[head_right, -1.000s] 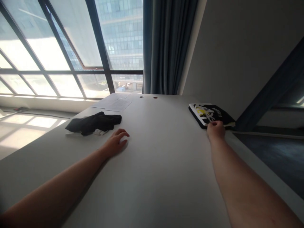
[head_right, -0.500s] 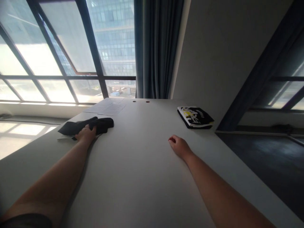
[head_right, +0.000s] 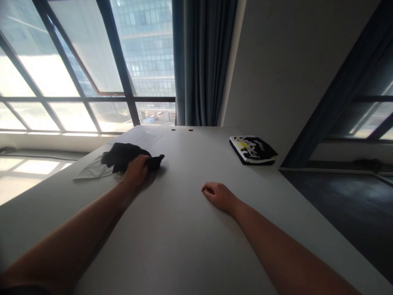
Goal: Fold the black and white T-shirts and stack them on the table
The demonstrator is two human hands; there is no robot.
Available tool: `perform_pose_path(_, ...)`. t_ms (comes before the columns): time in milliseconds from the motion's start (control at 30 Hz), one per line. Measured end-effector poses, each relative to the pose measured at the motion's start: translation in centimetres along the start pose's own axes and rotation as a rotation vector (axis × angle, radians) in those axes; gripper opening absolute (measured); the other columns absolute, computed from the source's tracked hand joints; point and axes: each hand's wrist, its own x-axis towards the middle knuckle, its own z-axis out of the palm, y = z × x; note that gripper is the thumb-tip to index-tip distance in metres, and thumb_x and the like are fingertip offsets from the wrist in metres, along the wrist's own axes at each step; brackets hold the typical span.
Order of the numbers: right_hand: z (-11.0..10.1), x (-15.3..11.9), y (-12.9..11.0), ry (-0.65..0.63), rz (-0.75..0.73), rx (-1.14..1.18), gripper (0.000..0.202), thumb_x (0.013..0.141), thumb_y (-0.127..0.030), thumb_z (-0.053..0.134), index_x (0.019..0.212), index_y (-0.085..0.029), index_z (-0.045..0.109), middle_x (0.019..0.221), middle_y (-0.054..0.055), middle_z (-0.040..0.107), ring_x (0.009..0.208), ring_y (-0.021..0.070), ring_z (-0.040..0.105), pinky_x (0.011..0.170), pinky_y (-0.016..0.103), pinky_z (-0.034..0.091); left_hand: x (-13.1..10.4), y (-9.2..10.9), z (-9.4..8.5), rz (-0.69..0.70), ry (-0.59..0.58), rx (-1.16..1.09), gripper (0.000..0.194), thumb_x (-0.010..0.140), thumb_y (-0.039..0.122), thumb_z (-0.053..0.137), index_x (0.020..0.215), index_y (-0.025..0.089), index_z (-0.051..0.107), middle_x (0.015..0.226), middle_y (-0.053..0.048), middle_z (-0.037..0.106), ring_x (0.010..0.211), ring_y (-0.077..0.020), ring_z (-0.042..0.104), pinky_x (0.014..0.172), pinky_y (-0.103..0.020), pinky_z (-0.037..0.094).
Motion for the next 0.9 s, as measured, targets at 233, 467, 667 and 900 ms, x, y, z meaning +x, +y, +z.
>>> perform_pose_path(233,0.1,0.5,1.6,0.312,-0.064,0.104,0.026,0.098,-0.035,0.054,0.113,-0.021,0.069,0.114,0.009,0.064,0.099,0.0217,0.063,0.083,0.034,0.055,-3.4,11.5,1.0,0.790,-0.411,-0.180,0.044,0.101,0.031,0.055,0.146,0.034,0.058,0.147,-0.008,0.060,0.130,-0.0291,0.059,0.114,-0.046,0.041)
perform_pose_path(467,0.5,0.8,2.7,0.235,-0.072,0.028,0.046,0.097,-0.030,0.056,0.142,-0.021,0.059,0.139,0.012,0.060,0.132,0.0271,0.056,0.117,0.048,0.043,-2.5,8.4,2.9,0.470,-0.419,-0.195,0.045,0.099,0.042,0.058,0.141,0.026,0.062,0.141,-0.013,0.062,0.131,-0.0329,0.059,0.114,-0.051,0.045)
perform_pose_path(667,0.4,0.3,1.8,0.033,-0.138,-0.075,0.048,0.097,-0.038,0.062,0.142,-0.020,0.062,0.146,0.014,0.059,0.138,0.0306,0.053,0.120,0.053,0.039,-1.2,3.4,4.8,0.136,-0.403,-0.096,0.042,0.101,0.044,0.050,0.138,0.029,0.064,0.151,-0.009,0.056,0.137,-0.0336,0.055,0.117,-0.055,0.042)
perform_pose_path(900,0.5,0.1,-0.7,0.078,-0.069,-0.396,0.043,0.093,-0.034,0.071,0.133,-0.019,0.067,0.128,0.014,0.066,0.122,0.0322,0.062,0.126,0.066,0.018,-1.6,5.3,3.3,0.266,-0.256,-0.114,0.042,0.099,0.039,0.054,0.137,0.023,0.060,0.147,-0.014,0.056,0.133,-0.0339,0.057,0.113,-0.052,0.046)
